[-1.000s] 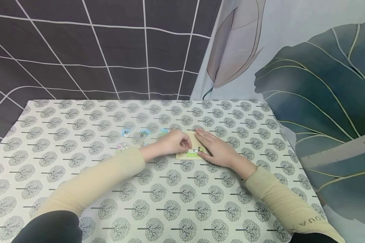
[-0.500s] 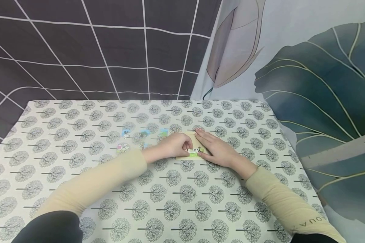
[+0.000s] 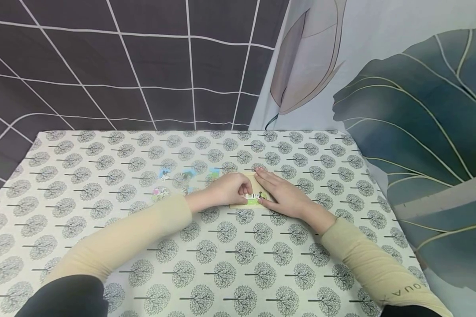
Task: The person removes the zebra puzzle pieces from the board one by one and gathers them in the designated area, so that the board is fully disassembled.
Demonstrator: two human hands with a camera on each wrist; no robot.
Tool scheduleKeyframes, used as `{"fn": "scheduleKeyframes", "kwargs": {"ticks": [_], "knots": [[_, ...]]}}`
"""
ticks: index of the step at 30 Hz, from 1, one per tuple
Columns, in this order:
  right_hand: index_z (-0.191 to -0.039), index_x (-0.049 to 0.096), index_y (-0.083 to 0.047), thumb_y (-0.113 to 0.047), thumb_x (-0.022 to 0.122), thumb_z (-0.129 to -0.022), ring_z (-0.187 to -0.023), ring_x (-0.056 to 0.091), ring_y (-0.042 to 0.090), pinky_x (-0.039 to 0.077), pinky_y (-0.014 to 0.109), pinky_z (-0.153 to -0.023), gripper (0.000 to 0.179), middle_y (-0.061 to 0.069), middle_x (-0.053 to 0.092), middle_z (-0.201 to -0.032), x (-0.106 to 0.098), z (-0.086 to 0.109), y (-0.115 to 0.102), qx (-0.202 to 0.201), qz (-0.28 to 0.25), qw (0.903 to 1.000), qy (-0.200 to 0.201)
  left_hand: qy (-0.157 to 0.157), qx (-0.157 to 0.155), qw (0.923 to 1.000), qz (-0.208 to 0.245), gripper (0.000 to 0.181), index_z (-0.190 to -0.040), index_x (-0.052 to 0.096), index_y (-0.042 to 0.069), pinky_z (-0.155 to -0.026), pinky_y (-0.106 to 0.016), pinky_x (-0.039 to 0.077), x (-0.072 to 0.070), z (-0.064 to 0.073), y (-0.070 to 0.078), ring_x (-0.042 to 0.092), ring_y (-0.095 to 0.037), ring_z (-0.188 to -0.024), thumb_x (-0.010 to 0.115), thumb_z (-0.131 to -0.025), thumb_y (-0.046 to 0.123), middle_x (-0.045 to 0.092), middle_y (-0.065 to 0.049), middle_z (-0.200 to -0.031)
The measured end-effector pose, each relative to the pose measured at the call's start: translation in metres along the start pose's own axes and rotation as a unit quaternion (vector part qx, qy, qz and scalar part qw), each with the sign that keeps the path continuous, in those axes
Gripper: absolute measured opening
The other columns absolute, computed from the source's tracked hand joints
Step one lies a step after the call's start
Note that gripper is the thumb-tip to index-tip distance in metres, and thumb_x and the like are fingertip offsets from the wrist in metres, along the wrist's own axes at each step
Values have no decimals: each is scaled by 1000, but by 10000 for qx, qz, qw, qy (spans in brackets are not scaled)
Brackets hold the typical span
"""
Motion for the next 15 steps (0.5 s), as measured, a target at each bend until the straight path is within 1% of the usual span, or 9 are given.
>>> {"fn": "scheduleKeyframes", "kwargs": {"ticks": [3,7,10,15], "knots": [[-168,22,-6,-42,60,-106,-164,23,37,25,56,-133,82,11,17,-178,0,0,0,4,14,10000,-1,46,70,9998,153,18,-105,76,7,-82,-19,53,-1,-1,0,62,-10,-84,84,-89,9,75,-3,-98],[-168,21,-6,-42,60,-106,-164,22,36,24,55,-133,82,11,16,-178,0,0,-1,-5,30,10000,-14,94,100,9978,647,10,-101,76,5,-77,-15,55,0,-3,-4,65,-10,-80,80,-92,6,77,-7,-96],[-168,21,-6,-43,59,-107,-164,22,35,24,54,-133,81,11,16,-178,0,0,-2,1,32,10000,-26,150,39,9942,1068,8,-100,76,3,-74,-14,57,-1,-4,-8,68,-11,-80,79,-92,3,78,-10,-96],[-168,21,-7,-44,58,-107,-164,21,35,24,54,-133,81,10,15,-179,1,0,-1,30,39,10000,-72,308,-21,9899,1384,8,-99,76,3,-78,-14,58,-7,1,-12,71,-13,-84,79,-92,4,78,-11,-98]]}}
Point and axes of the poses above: each hand's wrist, its own z-axis away from the middle knuckle, its own x-axis out of the palm, y = z × x, the point moved 3 cm from there along -z, towards the middle knuckle
